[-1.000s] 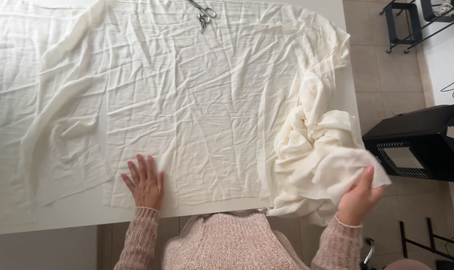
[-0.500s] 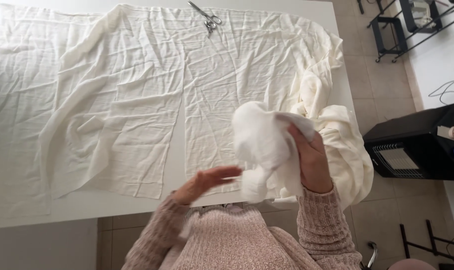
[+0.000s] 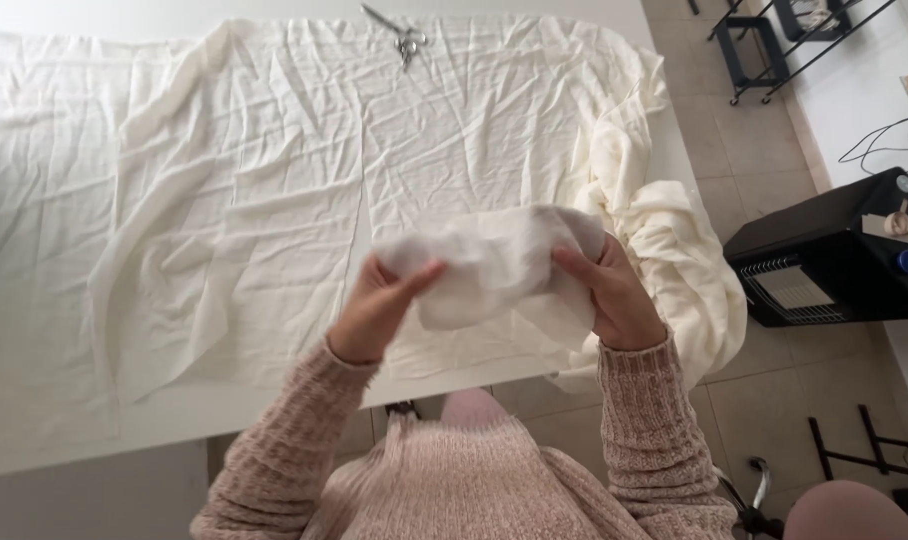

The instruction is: Cutting a large piece of white fabric into sections using scissors on a table.

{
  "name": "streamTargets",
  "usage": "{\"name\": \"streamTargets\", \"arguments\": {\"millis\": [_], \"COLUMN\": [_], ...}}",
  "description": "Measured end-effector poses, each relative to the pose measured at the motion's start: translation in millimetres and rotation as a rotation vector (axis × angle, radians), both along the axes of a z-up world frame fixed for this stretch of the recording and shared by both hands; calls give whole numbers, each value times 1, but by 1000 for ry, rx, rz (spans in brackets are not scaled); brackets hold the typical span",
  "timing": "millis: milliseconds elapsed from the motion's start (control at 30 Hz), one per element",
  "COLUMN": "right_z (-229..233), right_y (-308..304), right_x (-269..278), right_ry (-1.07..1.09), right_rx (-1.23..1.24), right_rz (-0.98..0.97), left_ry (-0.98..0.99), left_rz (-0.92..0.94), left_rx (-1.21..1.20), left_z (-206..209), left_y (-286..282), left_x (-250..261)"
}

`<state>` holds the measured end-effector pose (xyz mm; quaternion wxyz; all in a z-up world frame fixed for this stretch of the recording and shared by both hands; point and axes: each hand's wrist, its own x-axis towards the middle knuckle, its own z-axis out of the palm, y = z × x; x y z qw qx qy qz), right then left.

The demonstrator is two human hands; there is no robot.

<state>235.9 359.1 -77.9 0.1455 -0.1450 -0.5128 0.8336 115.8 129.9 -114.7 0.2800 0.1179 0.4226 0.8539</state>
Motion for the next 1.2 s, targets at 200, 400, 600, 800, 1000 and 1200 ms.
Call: {"name": "streamTargets", "arguments": {"millis": [200,400,600,800,1000,1200], "right_z": [42,38,44,60,58,41], "right_y": [10,53,83,90,81,77], "right_x": [-54,-157,-239,-261,-256,-233], "right_ry": [-76,32,42,31,86,-31], "right_rx": [25,-62,-95,-112,-65,75], "right_rz": [65,222,206,273,312,237], "left_ry": [83,181,168,194,190,148], "left_rz": [-94,-79,-12,-57,-99,-86], "left_rx": [108,-46,-58,-12,58,-34], "left_z": [38,51,56,57,64,43], "left_y": [13,56,80,75,67,57], "left_x": [-76,-173,-251,-281,-265,-248]}}
